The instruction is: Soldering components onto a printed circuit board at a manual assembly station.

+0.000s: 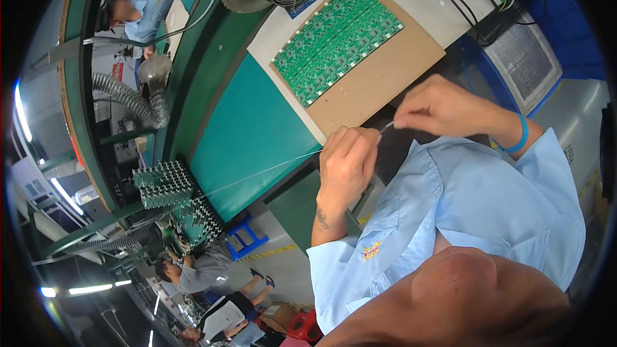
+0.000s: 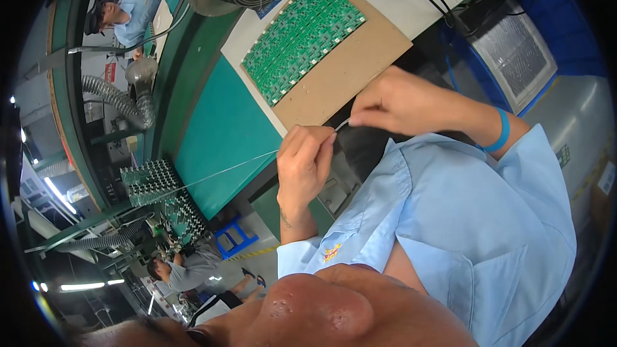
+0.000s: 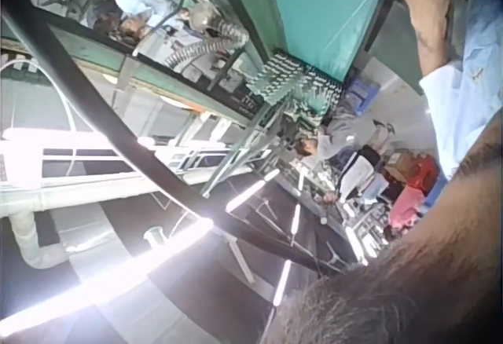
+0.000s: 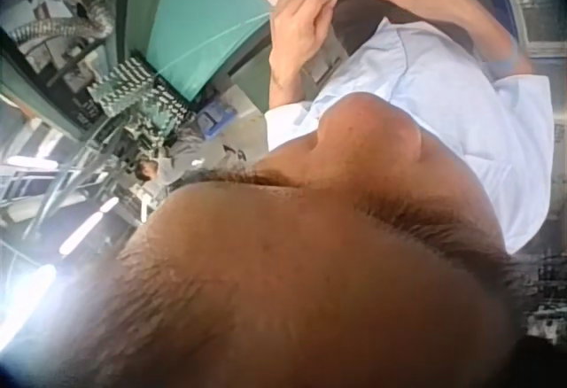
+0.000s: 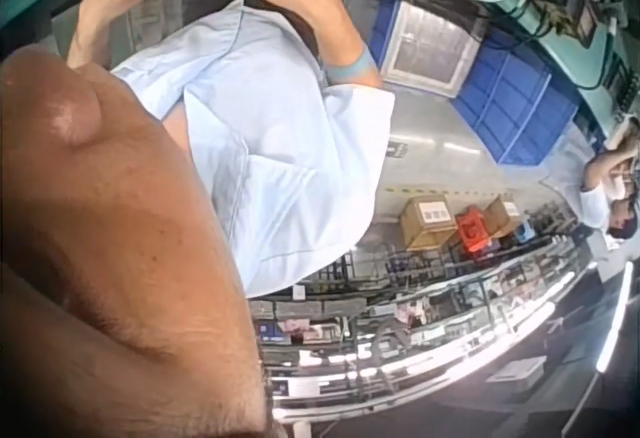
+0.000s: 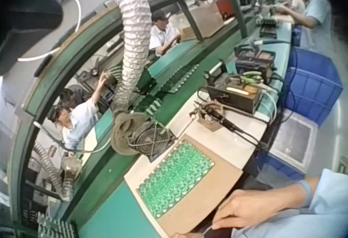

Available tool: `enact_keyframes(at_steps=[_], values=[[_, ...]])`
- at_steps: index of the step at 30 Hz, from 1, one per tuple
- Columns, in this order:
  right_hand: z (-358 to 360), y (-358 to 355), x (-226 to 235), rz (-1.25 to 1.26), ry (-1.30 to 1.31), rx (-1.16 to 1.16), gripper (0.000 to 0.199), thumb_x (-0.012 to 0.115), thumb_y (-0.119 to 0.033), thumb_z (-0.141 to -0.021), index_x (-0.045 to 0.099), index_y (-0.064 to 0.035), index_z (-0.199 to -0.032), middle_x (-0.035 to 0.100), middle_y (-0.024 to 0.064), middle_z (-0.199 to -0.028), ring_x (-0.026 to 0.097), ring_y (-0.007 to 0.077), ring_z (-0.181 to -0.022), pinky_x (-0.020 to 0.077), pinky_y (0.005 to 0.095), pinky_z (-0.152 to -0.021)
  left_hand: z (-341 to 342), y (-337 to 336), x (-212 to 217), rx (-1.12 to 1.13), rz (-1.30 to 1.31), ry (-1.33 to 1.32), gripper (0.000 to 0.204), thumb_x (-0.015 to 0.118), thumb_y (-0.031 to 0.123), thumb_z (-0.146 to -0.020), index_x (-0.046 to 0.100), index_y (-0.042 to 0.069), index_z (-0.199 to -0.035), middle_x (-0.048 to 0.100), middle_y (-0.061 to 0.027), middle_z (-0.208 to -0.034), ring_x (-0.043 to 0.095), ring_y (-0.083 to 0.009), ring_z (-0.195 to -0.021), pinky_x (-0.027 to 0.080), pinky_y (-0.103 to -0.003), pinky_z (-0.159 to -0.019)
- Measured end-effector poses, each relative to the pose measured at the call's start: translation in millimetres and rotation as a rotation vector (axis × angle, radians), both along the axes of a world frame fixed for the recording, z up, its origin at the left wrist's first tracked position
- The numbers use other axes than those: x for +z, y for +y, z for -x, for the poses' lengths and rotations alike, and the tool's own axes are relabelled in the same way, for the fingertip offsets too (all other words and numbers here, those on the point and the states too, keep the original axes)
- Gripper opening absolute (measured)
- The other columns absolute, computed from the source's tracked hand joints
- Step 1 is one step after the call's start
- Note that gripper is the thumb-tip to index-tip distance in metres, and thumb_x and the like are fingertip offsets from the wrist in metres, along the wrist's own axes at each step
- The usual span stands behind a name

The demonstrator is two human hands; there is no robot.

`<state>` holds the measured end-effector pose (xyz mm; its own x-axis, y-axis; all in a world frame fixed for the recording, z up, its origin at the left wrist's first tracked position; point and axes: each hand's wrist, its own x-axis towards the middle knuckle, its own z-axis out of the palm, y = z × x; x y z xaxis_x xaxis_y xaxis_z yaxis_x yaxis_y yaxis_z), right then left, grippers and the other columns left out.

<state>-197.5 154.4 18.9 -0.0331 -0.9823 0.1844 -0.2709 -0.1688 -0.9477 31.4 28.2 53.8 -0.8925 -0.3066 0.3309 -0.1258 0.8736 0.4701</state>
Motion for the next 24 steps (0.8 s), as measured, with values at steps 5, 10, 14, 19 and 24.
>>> enact_keyframes(at_steps=[5, 10, 14, 19, 24], values=[[36, -25, -13, -0.042, -0.518, -0.435, 0.026, 0.068, -0.016, -0.108, 0.071, -0.0053, -0.132, 0.075, 0.0061, -0.101, 0.057, 0.0136, -0.066, 0.0476, 0.0278, -0.060, -3, -16, -2, 0.210, 0.058, 0.038, 0.013, 0.076, -0.003, -0.088, 0.072, 0.005, -0.098, 0.067, -0.0057, -0.089, 0.058, -0.0237, -0.074, 0.049, -0.035, -0.070], [67, -69, -22, 0.194, -1.366, -0.701, 0.042, 0.065, -0.021, -0.111, 0.057, -0.0053, -0.148, 0.071, 0.0139, -0.117, 0.059, 0.0134, -0.078, 0.0532, 0.0288, -0.071, 8, -20, -2, 0.343, -0.070, 0.091, 0.011, 0.075, -0.002, -0.089, 0.072, 0.005, -0.098, 0.065, -0.0055, -0.088, 0.057, -0.0238, -0.074, 0.048, -0.035, -0.071], [91, -88, -39, 0.392, -1.603, -0.687, 0.042, 0.064, -0.020, -0.111, 0.055, -0.0030, -0.149, 0.070, 0.0183, -0.122, 0.064, 0.0154, -0.089, 0.0561, 0.0303, -0.080, 29, -26, -5, 0.310, -0.046, 0.120, 0.010, 0.075, -0.001, -0.091, 0.073, 0.005, -0.098, 0.065, -0.0051, -0.088, 0.057, -0.0235, -0.074, 0.048, -0.035, -0.071], [115, -71, -60, 0.402, -0.932, -0.839, 0.080, 0.073, -0.037, -0.107, 0.030, -0.0080, -0.167, 0.063, 0.0143, -0.144, 0.066, 0.0273, -0.111, 0.0545, 0.0319, -0.097, 56, -35, 1, 0.224, -0.016, 0.126, 0.008, 0.075, -0.001, -0.091, 0.073, 0.004, -0.097, 0.065, -0.0055, -0.089, 0.057, -0.0234, -0.075, 0.048, -0.034, -0.071], [121, -15, -56, 0.597, -0.337, -0.868, 0.048, 0.066, -0.029, -0.110, 0.057, -0.0016, -0.148, 0.065, 0.0140, -0.131, 0.063, 0.0205, -0.098, 0.0529, 0.0309, -0.088, 73, -43, 0, 0.191, 0.017, 0.047, 0.007, 0.075, -0.001, -0.091, 0.073, 0.002, -0.097, 0.065, -0.0062, -0.090, 0.059, -0.0229, -0.076, 0.049, -0.033, -0.072]])
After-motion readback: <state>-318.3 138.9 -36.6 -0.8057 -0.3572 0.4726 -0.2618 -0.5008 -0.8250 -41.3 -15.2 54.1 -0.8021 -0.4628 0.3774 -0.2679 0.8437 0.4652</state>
